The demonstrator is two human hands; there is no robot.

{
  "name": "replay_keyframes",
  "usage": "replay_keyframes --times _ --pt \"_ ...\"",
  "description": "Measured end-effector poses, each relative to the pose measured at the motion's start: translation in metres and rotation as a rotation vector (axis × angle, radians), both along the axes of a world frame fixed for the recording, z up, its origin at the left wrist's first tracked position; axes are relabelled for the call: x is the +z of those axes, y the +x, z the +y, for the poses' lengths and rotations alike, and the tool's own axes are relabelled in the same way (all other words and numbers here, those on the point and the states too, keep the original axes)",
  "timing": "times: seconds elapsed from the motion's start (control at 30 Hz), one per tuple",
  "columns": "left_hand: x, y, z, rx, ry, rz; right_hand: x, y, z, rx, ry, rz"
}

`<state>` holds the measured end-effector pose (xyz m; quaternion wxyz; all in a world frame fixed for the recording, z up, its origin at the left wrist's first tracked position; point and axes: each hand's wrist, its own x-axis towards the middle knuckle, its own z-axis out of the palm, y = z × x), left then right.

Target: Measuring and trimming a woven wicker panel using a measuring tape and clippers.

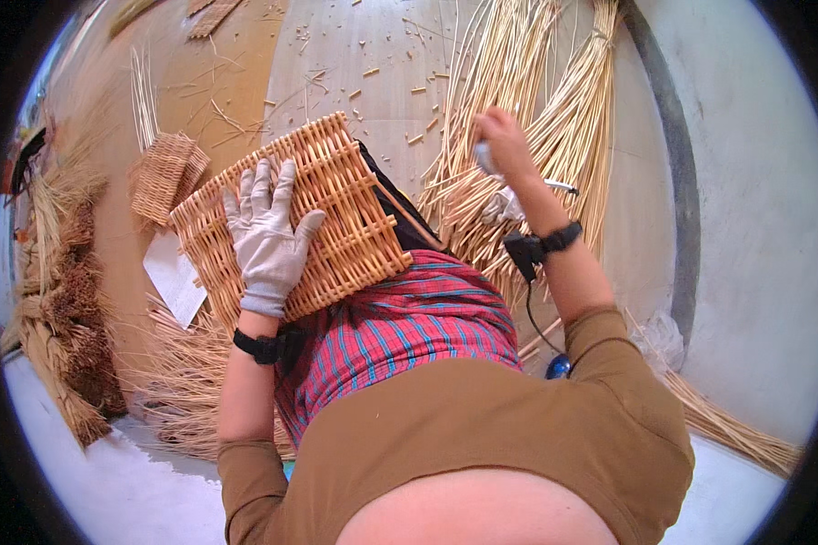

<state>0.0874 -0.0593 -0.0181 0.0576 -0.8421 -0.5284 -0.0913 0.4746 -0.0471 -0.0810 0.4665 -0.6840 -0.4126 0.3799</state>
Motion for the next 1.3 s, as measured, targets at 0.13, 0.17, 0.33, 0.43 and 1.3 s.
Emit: replay_keyframes --times 0.13,0.17,0.33,0.43,1.3 --pt "0.002 -0.002 -0.001 -0.02 -0.024 -0.038 0.013 0.098 -0.05 -0.396 0.101 0.111" --pt "0.002 0.0 0.001 -0.03 -0.016 -0.049 0.002 0.135 -0.062 -0.405 0.148 0.139" --pt "0.0 0.0 -0.001 -0.02 -0.035 -0.081 0.026 0.159 -0.067 -0.616 0.22 0.505" --pt "0.004 0.004 0.0 -0.039 -0.021 -0.084 0.028 0.162 -0.057 -0.585 0.305 0.609" --pt "0.121 -0.051 -0.01 -0.235 0.321 -0.252 0.171 -0.115 -0.023 0.318 0.538 0.488"
